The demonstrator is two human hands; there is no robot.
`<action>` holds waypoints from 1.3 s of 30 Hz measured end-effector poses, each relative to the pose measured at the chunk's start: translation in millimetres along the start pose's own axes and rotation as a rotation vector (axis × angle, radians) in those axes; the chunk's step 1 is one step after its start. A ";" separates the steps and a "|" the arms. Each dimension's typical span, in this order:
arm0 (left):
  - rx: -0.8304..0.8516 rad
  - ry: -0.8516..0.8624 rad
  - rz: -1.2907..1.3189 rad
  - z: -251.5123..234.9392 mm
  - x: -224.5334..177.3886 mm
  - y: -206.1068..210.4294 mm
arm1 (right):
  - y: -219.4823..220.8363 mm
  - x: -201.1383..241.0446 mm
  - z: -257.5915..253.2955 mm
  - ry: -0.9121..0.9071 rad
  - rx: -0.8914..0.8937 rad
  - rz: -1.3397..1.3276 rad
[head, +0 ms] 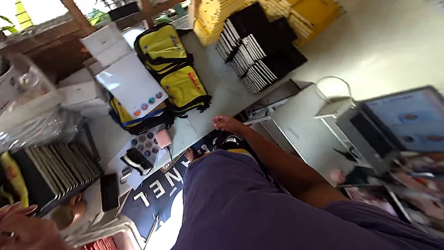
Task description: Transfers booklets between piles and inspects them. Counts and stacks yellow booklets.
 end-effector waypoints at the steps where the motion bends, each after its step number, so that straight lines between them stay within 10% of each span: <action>1: 0.042 0.028 0.081 -5.9 -11.7 30.2 | -11.1 -7.1 6.4 0.003 -0.043 -0.023; 11: 0.759 0.034 0.718 85.4 -164.6 322.7 | -155.3 -83.6 75.2 0.083 -0.571 -0.250; 20: 1.409 -0.042 0.426 225.9 -295.7 507.9 | -383.8 -137.5 74.1 0.054 -1.016 -0.539; 27: 1.512 -0.071 0.505 229.0 -476.3 680.8 | -549.6 -49.3 19.8 -0.146 -1.069 -0.897; 31: 1.427 0.280 0.170 223.9 -568.2 790.1 | -593.7 6.1 -11.4 -0.158 -1.018 -0.800; 39: 1.258 0.519 -0.282 260.4 -611.5 897.4 | -609.7 18.2 -47.5 -0.047 -0.990 -0.687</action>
Point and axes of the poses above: each hand's wrist, its own z-axis away from the middle knuckle, its own y-axis out of the palm, x = y × z, the point moved 4 cm from there along -z, towards the middle knuckle, and after that the axes turned 14 degrees about -y, right-handed, at the moved point
